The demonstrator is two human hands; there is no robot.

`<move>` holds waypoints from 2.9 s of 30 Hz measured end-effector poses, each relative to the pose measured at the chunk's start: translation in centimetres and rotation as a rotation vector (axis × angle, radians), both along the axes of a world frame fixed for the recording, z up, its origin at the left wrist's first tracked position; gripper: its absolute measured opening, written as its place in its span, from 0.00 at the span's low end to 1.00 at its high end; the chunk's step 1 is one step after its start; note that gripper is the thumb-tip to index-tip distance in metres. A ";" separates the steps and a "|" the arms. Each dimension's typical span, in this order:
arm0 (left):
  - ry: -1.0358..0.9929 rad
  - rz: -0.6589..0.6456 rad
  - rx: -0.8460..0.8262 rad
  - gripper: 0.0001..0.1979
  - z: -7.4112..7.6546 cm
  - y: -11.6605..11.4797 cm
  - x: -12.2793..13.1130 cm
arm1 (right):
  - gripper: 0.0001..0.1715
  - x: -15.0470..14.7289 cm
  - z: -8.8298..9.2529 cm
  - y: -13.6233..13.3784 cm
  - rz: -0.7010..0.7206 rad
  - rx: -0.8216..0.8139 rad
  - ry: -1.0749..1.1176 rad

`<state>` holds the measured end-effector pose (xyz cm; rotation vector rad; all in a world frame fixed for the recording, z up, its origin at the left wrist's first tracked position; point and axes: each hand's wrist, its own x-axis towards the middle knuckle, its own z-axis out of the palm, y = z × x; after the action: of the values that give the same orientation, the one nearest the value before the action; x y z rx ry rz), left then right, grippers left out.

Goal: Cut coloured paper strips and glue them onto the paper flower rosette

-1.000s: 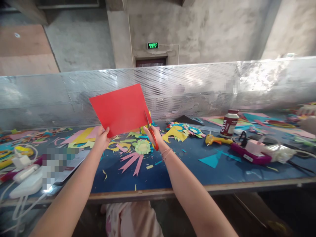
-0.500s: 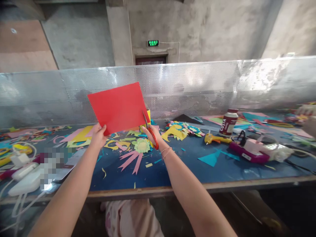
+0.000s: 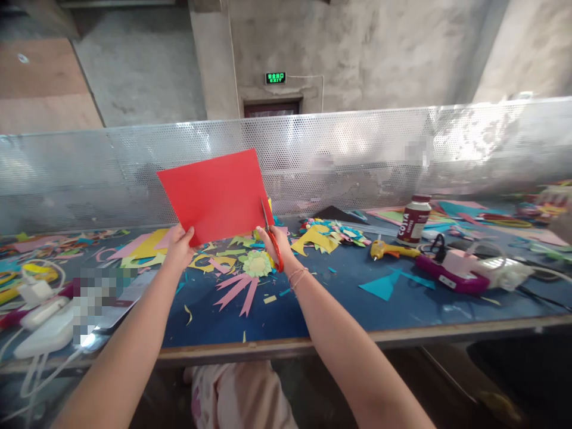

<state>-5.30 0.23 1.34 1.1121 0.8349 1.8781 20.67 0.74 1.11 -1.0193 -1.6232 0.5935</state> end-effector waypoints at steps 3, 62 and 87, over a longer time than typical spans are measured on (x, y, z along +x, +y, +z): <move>0.007 0.003 -0.010 0.22 0.1 -0.1 0.1 | 0.26 0.0 -0.3 0.3 -0.057 0.020 -0.043; 0.095 0.126 0.002 0.19 -0.4 0.7 -1.2 | 0.29 1.5 0.1 0.6 0.337 -0.292 0.057; 0.067 -0.029 -0.100 0.20 -0.4 0.1 0.0 | 0.26 0.4 -0.4 0.8 -0.026 -0.034 -0.029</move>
<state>-5.27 0.37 0.92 1.1242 0.9349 1.7639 21.03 1.59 0.67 -1.0766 -1.6280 0.5926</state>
